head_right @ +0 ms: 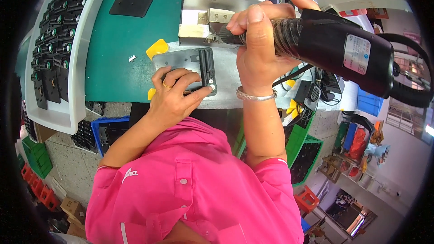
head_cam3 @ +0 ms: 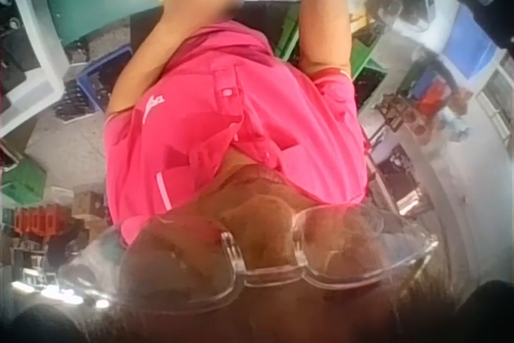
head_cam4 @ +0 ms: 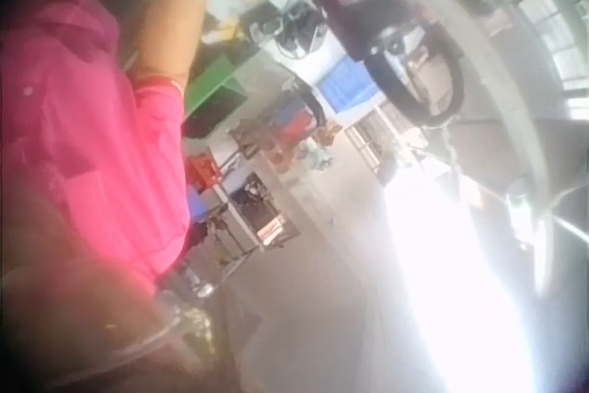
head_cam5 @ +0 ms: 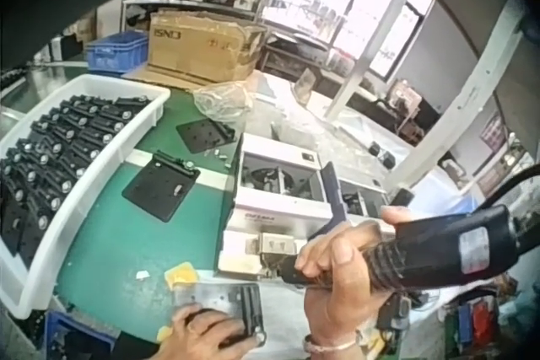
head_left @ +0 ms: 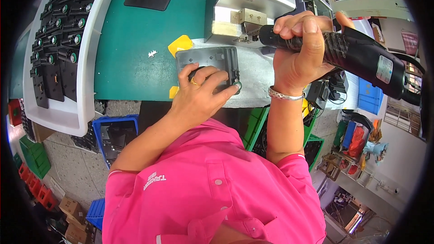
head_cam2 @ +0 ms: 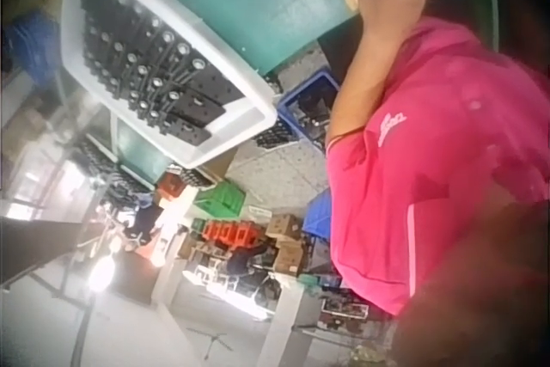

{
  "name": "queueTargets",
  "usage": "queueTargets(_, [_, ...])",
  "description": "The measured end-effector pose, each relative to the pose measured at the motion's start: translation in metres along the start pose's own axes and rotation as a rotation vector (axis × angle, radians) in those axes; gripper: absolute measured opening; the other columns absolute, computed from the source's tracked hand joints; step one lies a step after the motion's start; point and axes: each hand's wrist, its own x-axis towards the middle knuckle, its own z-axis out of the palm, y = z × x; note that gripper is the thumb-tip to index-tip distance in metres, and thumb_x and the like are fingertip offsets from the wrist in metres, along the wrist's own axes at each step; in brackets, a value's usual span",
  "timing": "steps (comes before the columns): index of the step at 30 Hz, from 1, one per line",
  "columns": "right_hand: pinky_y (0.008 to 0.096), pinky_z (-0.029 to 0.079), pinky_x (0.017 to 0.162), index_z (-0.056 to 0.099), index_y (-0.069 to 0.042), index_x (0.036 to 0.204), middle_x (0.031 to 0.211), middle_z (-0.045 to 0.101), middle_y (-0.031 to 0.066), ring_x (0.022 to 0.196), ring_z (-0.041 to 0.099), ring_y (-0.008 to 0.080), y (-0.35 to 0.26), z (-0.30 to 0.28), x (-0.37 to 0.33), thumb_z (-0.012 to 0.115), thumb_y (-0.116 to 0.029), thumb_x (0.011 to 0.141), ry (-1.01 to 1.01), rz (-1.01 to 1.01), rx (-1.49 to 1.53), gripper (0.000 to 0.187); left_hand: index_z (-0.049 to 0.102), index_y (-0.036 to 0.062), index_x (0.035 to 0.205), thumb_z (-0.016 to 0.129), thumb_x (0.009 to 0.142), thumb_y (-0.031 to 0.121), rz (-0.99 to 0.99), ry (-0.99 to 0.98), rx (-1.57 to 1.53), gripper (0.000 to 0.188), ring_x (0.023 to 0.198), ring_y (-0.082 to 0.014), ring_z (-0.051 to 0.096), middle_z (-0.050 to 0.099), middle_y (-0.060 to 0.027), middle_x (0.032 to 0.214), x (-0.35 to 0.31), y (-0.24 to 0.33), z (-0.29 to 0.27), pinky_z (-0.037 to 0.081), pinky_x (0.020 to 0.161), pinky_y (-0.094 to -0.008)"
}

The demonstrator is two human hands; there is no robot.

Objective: The person assembles plastic housings by fastening screws into them with an electric screwdriver.

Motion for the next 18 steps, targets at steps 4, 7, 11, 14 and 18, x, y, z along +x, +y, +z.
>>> queueTargets(4, [0.0335,0.050,0.054,0.033,-0.002,0.128,0.066,0.053,0.0074,0.053,0.053,0.0159,0.000,0.000,-0.001,0.059,0.001,0.086,-0.034,0.032,-0.107,0.049,0.070,0.0264,0.096,0.076,0.067,0.019,-0.012,-0.004,0.002,0.031,0.104,-0.0168,0.051,0.057,0.0033,0.102,0.000,0.001,0.000,0.027,0.098,-0.0446])
queueTargets(7, [0.0370,0.049,0.053,0.034,-0.005,0.129,0.065,0.049,0.0074,0.054,0.049,0.0163,-0.002,-0.001,0.003,0.057,-0.001,0.088,-0.109,0.063,-0.192,0.047,0.071,0.0266,0.096,0.076,0.067,0.020,-0.013,0.004,0.009,0.030,0.104,-0.0170,0.051,0.057,0.0033,0.102,0.000,0.001,0.001,0.027,0.097,-0.0446])
queueTargets(11, [0.0357,0.048,0.053,0.036,-0.003,0.126,0.067,0.051,0.0087,0.054,0.051,0.0167,-0.004,0.005,0.009,0.058,0.003,0.087,-0.225,0.198,-0.205,0.045,0.071,0.0269,0.096,0.076,0.067,0.020,-0.005,0.003,0.010,0.031,0.105,-0.0181,0.050,0.057,0.0026,0.103,0.000,0.002,-0.001,0.028,0.097,-0.0444])
queueTargets(14, [0.0347,0.048,0.051,0.041,-0.001,0.123,0.069,0.054,0.0090,0.053,0.052,0.0174,0.008,-0.003,0.017,0.059,0.002,0.087,-0.266,0.242,-0.072,0.040,0.071,0.0255,0.097,0.077,0.066,0.019,-0.018,0.002,-0.029,0.031,0.104,-0.0191,0.051,0.058,0.0018,0.103,0.003,0.002,-0.004,0.029,0.095,-0.0435])
queueTargets(18, [0.0348,0.047,0.050,0.041,-0.003,0.127,0.068,0.051,0.0079,0.052,0.050,0.0174,0.004,-0.007,0.012,0.059,0.001,0.087,-0.273,0.195,-0.006,0.044,0.071,0.0218,0.096,0.077,0.066,0.016,-0.036,-0.006,-0.101,0.030,0.103,-0.0207,0.052,0.059,0.0009,0.104,0.002,-0.001,-0.007,0.030,0.094,-0.0425])
